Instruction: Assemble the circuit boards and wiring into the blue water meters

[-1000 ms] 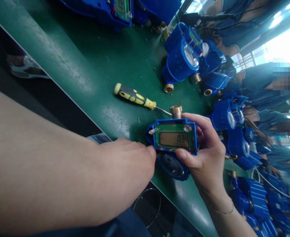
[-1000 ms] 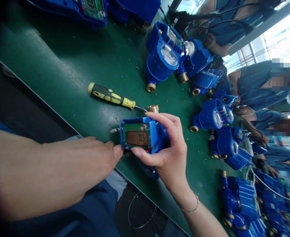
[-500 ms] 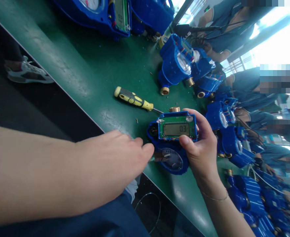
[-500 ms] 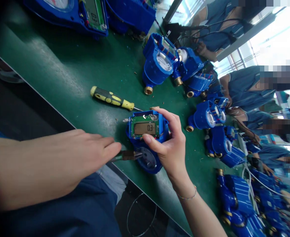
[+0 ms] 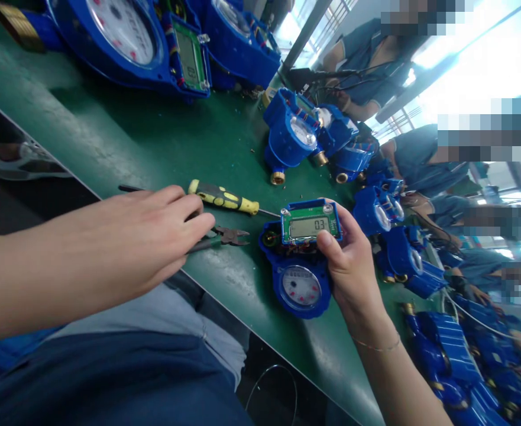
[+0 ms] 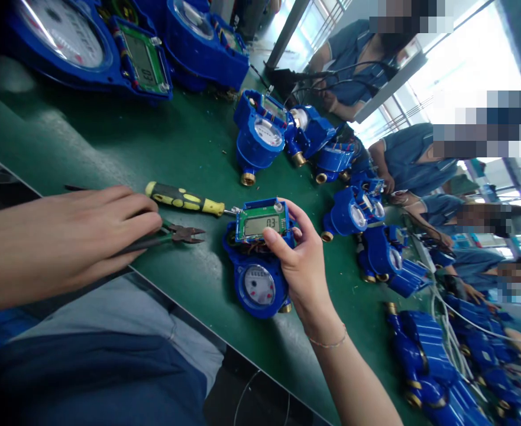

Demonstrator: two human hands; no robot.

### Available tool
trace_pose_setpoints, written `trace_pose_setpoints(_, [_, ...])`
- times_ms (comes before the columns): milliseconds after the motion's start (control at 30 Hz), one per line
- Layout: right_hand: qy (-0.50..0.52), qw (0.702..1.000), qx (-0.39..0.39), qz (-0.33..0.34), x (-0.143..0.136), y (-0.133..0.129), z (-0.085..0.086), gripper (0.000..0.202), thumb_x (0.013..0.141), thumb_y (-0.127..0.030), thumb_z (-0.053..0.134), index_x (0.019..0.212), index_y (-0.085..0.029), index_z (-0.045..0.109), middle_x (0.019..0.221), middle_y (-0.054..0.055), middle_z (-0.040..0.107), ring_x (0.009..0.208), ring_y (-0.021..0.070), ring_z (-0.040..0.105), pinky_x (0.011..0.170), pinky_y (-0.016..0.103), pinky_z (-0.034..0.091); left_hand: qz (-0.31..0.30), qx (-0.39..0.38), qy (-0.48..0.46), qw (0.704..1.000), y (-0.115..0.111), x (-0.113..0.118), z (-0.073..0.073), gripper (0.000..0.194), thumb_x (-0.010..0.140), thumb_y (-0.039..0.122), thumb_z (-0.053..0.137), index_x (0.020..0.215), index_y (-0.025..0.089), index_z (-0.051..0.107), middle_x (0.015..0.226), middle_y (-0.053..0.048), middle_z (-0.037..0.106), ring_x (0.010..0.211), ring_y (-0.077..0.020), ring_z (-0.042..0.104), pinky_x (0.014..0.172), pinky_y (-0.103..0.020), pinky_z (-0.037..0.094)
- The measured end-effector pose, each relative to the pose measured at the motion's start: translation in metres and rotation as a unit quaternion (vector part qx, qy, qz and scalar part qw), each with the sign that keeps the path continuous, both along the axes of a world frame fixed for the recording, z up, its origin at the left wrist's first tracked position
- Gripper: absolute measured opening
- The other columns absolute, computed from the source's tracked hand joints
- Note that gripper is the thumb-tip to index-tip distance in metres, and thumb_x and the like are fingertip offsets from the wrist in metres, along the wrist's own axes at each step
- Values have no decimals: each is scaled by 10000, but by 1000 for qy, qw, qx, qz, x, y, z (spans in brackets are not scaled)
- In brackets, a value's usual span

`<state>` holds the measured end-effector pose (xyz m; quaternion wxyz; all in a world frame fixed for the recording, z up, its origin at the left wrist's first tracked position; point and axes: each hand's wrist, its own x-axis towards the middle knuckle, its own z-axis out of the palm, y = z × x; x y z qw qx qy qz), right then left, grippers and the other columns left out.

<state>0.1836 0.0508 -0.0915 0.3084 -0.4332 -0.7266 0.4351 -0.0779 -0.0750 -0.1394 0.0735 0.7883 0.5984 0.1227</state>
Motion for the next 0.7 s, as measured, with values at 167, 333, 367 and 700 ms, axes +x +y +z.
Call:
trace_pose_setpoints(167, [49, 994, -78, -56, 3, 7, 0, 511, 763, -451, 800, 1198, -255, 617, 1108, 40, 712, 936, 247, 693, 818, 391, 588, 15, 41, 70, 997, 20, 10, -16, 86, 901, 273, 556, 940, 198, 572, 1087, -111, 568, 1013, -317, 520, 837, -456, 458])
trace_pose_setpoints(333, [51, 991, -103, -73, 3, 11, 2, 547, 776, -489, 774, 1219, -240, 571, 1153, 55, 678, 974, 242, 674, 864, 399, 565, 54, 136, 83, 986, 32, 35, -9, 121, 927, 210, 535, 994, 174, 629, 1222, -148, 583, 1193, -377, 486, 880, -503, 434])
trace_pose_setpoints(367, [48, 991, -107, -67, 3, 12, 3, 537, 789, -495, 759, 1220, -239, 565, 1157, 55, 672, 976, 237, 670, 870, 393, 559, 42, 166, 56, 984, 33, 41, -5, 151, 937, 187, 508, 1013, 178, 638, 1158, -132, 613, 1127, -350, 527, 849, -484, 439])
trace_pose_setpoints(700, [43, 993, -106, -38, 6, 21, 5, 465, 849, -493, 696, 1206, -237, 547, 1115, 36, 655, 958, 204, 639, 880, 338, 500, -70, 270, -93, 956, 72, 112, 14, 222, 957, 170, 484, 1099, 243, 639, 697, 38, 610, 620, -185, 579, 537, -334, 378])
